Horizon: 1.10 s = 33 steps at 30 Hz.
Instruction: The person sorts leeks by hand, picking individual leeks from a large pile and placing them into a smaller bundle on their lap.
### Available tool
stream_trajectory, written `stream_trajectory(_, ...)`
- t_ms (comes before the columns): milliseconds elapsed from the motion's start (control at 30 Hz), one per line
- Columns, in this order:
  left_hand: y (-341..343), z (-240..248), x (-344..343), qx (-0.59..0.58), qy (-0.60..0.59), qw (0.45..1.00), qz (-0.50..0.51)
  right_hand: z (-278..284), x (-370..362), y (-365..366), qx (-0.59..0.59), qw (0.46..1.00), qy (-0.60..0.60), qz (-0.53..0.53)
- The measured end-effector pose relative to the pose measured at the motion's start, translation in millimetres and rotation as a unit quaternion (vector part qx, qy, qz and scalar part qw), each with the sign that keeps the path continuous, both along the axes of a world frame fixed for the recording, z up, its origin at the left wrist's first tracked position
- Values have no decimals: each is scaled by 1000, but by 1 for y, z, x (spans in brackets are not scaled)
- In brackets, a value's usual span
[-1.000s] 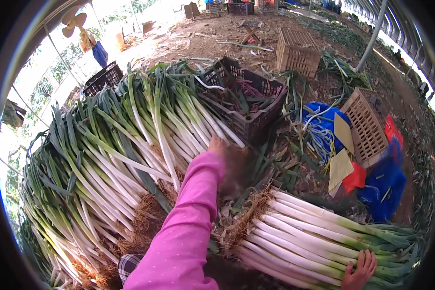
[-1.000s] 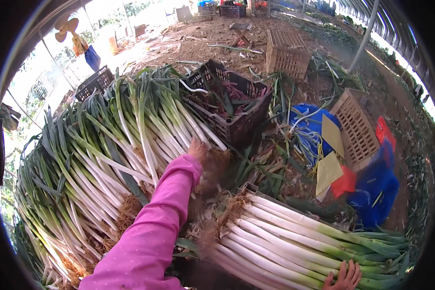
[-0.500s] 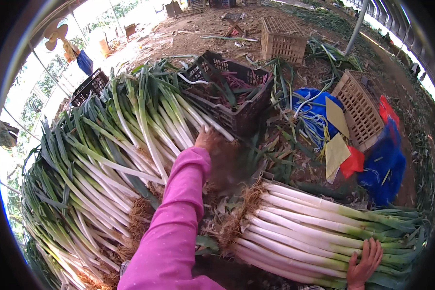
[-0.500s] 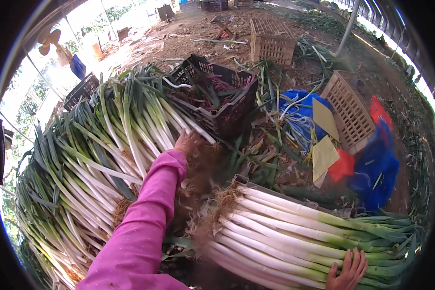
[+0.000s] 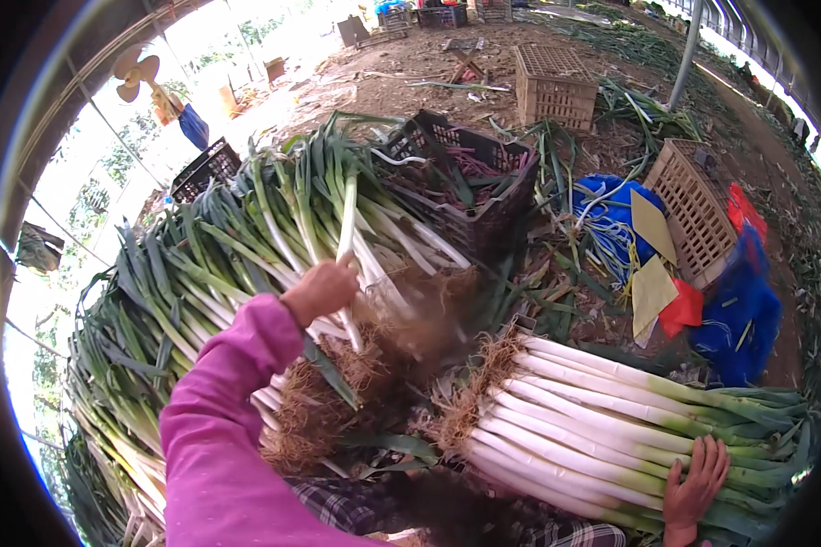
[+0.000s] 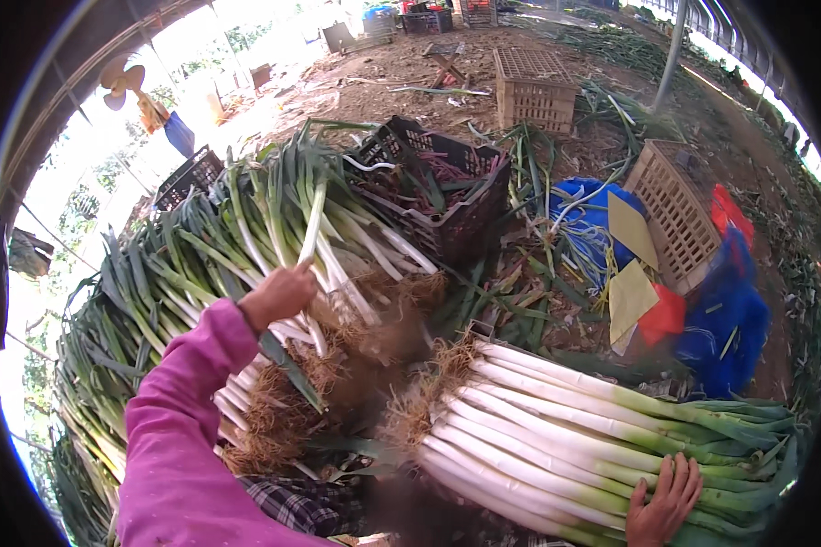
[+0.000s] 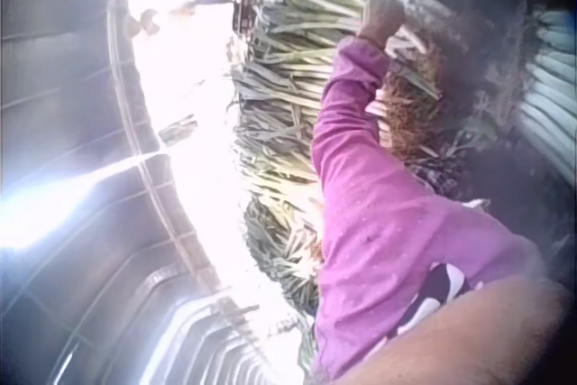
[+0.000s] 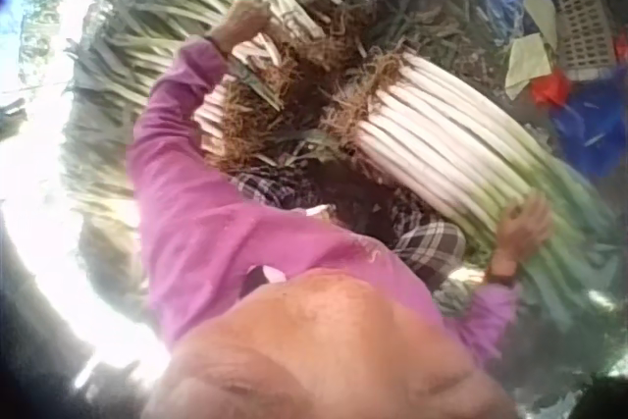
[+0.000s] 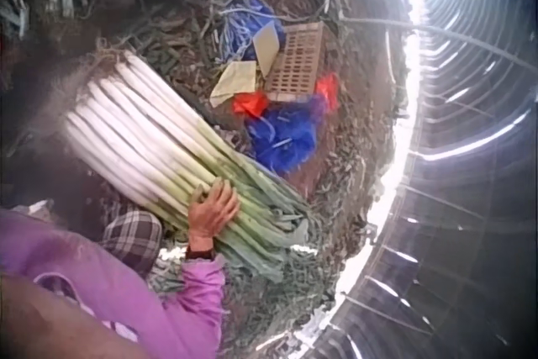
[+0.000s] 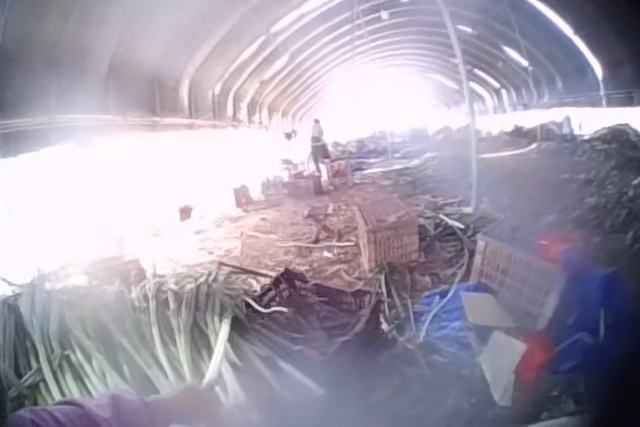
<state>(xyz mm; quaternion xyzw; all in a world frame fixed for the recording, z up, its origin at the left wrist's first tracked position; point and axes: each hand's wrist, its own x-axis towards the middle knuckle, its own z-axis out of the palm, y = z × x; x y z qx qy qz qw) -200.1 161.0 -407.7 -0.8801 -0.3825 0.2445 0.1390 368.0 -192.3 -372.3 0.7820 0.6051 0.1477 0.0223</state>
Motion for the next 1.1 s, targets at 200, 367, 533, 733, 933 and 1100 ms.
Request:
stream_trajectory(200,-159,-17,30,-28,129,979,-154,-1,3,1,28,1000,-2,2)
stream_trajectory(367,-65,-31,89,-170,-200,924,278,1,1,2,26,1000,-2,-9)
stream_trajectory(533,33,-101,97,-53,-524,661,535,-2,1,-2,21,1000,-6,-6)
stream_trajectory(733,100,-213,117,2,-582,667,465,-5,-1,2,6,1000,-6,-4)
stream_trajectory(933,121,-267,167,-123,-636,544,533,0,-1,5,0,999,-33,-2)
stream_trajectory(1100,129,-259,174,-15,-814,322,484,1,0,5,-10,999,-33,1)
